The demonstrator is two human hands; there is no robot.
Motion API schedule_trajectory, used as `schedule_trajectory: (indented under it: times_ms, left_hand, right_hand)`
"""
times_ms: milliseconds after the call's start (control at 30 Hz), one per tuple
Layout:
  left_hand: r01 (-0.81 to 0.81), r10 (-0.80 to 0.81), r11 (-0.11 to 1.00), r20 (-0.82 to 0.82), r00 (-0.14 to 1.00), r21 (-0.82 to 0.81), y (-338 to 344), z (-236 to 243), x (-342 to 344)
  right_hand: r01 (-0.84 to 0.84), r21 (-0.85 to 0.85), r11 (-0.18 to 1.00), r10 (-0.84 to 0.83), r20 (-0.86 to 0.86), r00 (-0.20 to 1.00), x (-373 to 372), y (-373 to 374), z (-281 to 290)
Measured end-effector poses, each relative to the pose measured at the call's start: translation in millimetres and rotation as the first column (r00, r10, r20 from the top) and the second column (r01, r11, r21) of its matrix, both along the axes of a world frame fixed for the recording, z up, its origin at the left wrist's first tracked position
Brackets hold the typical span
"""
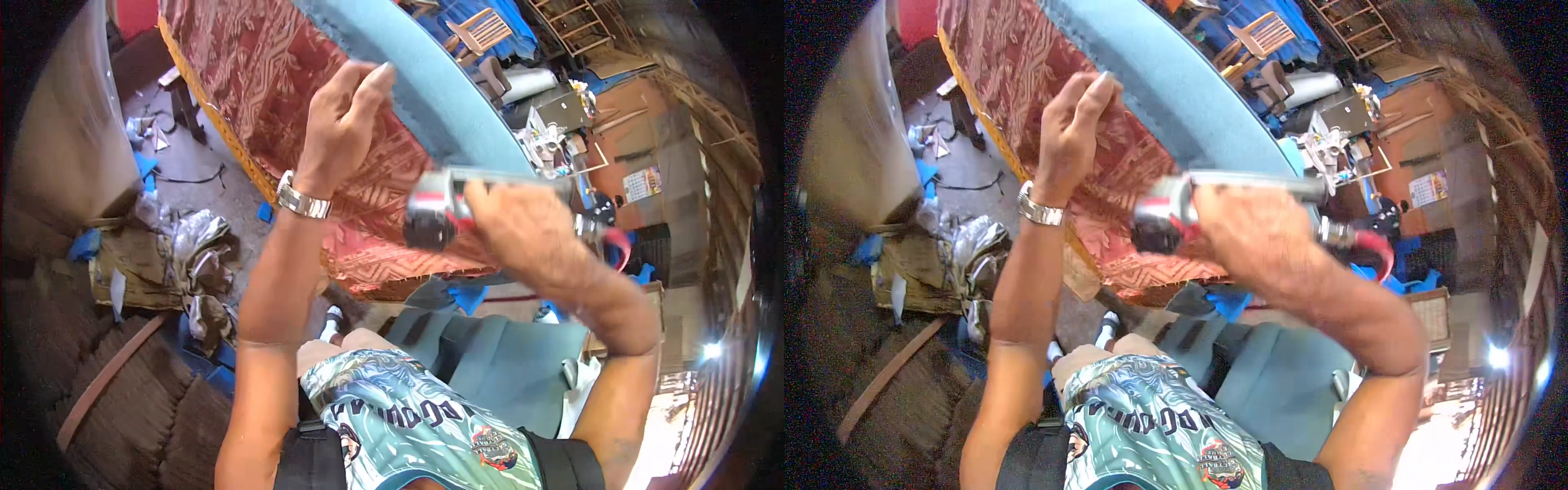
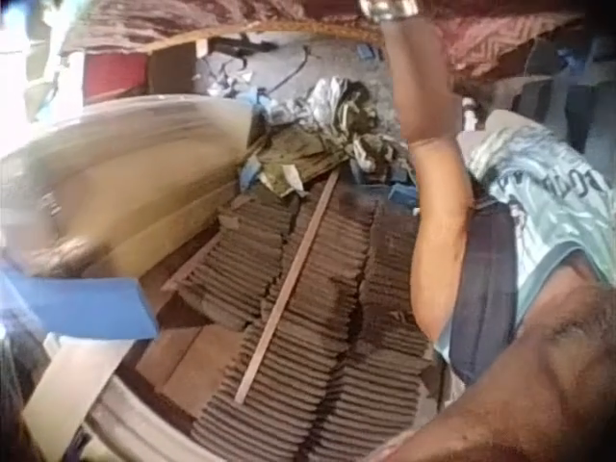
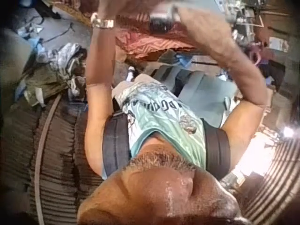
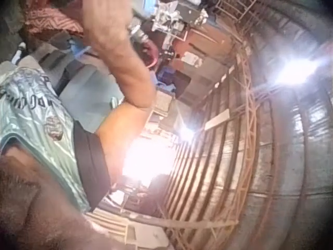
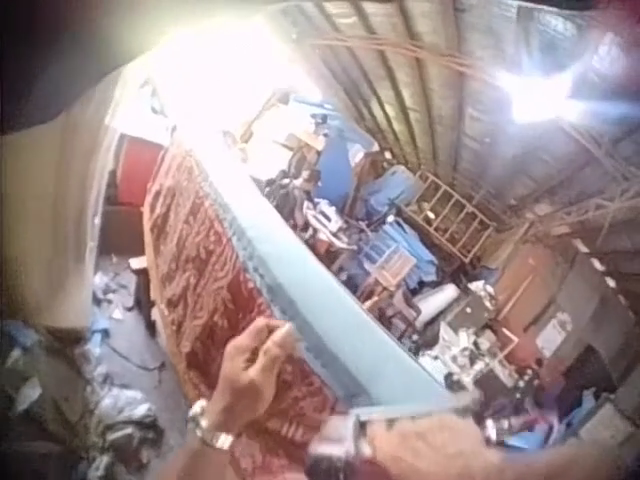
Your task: Secure fabric onto a sofa frame using a pneumatic stapler and hand stretching.
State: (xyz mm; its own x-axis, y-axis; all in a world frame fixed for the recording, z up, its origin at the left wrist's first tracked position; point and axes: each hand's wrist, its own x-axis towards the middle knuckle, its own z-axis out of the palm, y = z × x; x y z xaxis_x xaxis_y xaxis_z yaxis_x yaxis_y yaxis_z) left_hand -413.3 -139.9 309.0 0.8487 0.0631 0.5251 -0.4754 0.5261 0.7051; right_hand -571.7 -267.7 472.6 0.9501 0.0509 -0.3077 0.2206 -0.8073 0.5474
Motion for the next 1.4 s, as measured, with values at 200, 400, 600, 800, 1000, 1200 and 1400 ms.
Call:
schedule_trajectory:
  times_ms: [200, 400, 600, 800, 1000, 1200, 1400]
  left_hand:
    - [-0.182, -0.073, 0.834, 0.430, 0.900, 0.521, -19.0, 97.9, 44.6]
    - [-0.304, -0.393, 0.354, 0.436, 0.810, 0.884, -106.4, 133.2, 99.8]
    - [-0.417, -0.658, 0.111, 0.381, 0.650, 0.902, -173.8, 118.8, 129.6]
    - [-0.421, -0.852, 0.090, 0.289, 0.437, 0.902, -173.4, 96.3, 132.3]
    - [-0.592, -0.861, 0.283, 0.472, 0.189, 0.755, -128.5, 77.5, 115.8]
    - [-0.607, -0.806, 0.457, 0.591, 0.026, 0.650, -91.8, 74.6, 109.9]
    - [-0.600, -0.852, 0.419, 0.523, -0.001, 0.682, -80.0, 79.4, 112.1]
  right_hand:
    - [0.198, 0.322, 0.926, -0.111, -0.270, 0.957, -88.3, -29.5, 9.4]
    - [0.124, 0.705, 0.698, -0.147, -0.028, 0.989, -148.5, -69.2, 17.3]
    - [0.357, 0.827, 0.434, -0.461, -0.137, 0.877, -183.1, -67.3, -5.0]
    - [0.036, 0.962, -0.271, -0.733, -0.230, 0.641, -164.7, 0.4, -106.0]
    - [-0.165, 0.986, -0.012, -0.865, 0.072, 0.497, -113.3, 70.4, -160.2]
    - [-0.418, 0.887, 0.198, -0.901, 0.332, 0.278, -58.0, 110.8, -196.3]
    - [-0.536, 0.789, 0.300, -0.866, 0.460, 0.194, -19.3, 104.8, -225.3]
